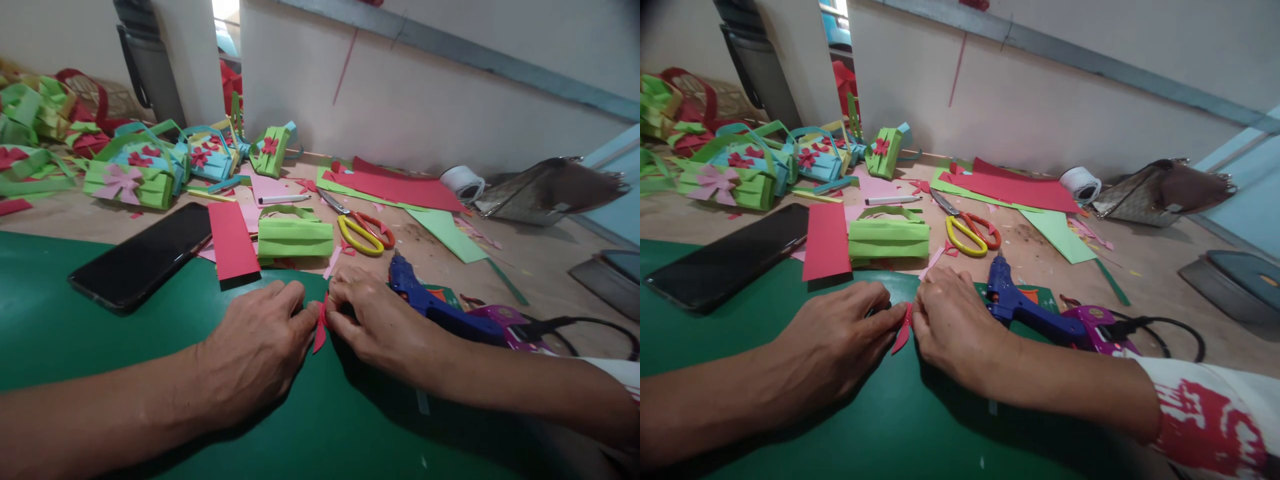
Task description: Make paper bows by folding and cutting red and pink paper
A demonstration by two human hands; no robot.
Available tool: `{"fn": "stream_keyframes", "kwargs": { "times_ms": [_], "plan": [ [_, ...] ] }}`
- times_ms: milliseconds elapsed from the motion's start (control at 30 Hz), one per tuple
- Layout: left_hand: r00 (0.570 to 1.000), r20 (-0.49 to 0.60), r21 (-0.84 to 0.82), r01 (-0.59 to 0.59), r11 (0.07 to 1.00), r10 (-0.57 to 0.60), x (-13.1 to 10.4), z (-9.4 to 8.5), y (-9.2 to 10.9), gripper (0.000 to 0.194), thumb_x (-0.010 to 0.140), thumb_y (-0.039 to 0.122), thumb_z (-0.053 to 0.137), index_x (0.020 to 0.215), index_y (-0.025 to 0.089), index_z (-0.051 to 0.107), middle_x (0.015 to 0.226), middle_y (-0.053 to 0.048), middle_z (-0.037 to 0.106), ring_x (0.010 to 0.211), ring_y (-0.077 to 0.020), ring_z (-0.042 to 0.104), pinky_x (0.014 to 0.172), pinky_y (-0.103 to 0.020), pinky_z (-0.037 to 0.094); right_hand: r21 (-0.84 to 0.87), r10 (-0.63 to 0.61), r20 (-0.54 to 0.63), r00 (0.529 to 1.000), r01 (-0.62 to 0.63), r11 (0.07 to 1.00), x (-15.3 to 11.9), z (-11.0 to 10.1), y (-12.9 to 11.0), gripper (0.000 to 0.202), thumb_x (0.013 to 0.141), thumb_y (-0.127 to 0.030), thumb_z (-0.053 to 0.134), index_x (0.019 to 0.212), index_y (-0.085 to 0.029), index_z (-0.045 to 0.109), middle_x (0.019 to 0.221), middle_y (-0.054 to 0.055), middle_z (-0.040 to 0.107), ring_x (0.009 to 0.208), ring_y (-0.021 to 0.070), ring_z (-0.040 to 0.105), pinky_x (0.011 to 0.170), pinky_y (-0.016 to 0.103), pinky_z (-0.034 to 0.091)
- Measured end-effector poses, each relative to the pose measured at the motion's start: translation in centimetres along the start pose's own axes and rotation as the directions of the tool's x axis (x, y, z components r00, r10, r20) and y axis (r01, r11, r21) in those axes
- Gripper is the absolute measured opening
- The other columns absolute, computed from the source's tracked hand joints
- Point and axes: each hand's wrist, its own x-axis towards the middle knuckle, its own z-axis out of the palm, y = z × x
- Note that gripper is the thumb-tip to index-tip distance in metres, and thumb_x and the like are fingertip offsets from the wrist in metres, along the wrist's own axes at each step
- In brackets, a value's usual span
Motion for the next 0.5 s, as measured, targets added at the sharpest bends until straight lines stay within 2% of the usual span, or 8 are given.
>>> {"fn": "stream_keyframes", "kwargs": {
  "times_ms": [200,500],
  "plan": [
    [1.0,-0.008,-0.004,0.0,1.0,0.0,0.07,0.01,-0.03,0.017,0.09,0.02,0.041,0.093,0.019,0.059,0.081,-0.004,0.052,0.069,-0.0184,0.047,0.057,-0.03,0.035,-0.008,-0.013,-0.016,1.0,0.013,1.0,0.06,0.13,0.1,0.03,0.083,-0.007,0.05,0.06,-0.019,0.037,0.069,0.0,0.044,0.066,0.0141,0.04,0.06,0.028,0.032],
    [1.0,-0.019,0.0,-0.005,1.0,0.005,-0.13,0.23,0.0,0.017,0.089,0.019,0.042,0.092,0.019,0.059,0.081,-0.004,0.052,0.069,-0.019,0.047,0.056,-0.031,0.034,-0.032,0.031,0.009,0.999,-0.031,0.999,0.05,-0.02,-0.38,0.028,0.083,-0.009,0.051,0.06,-0.019,0.038,0.069,0.0,0.044,0.066,0.0143,0.04,0.06,0.028,0.033]
  ]
}}
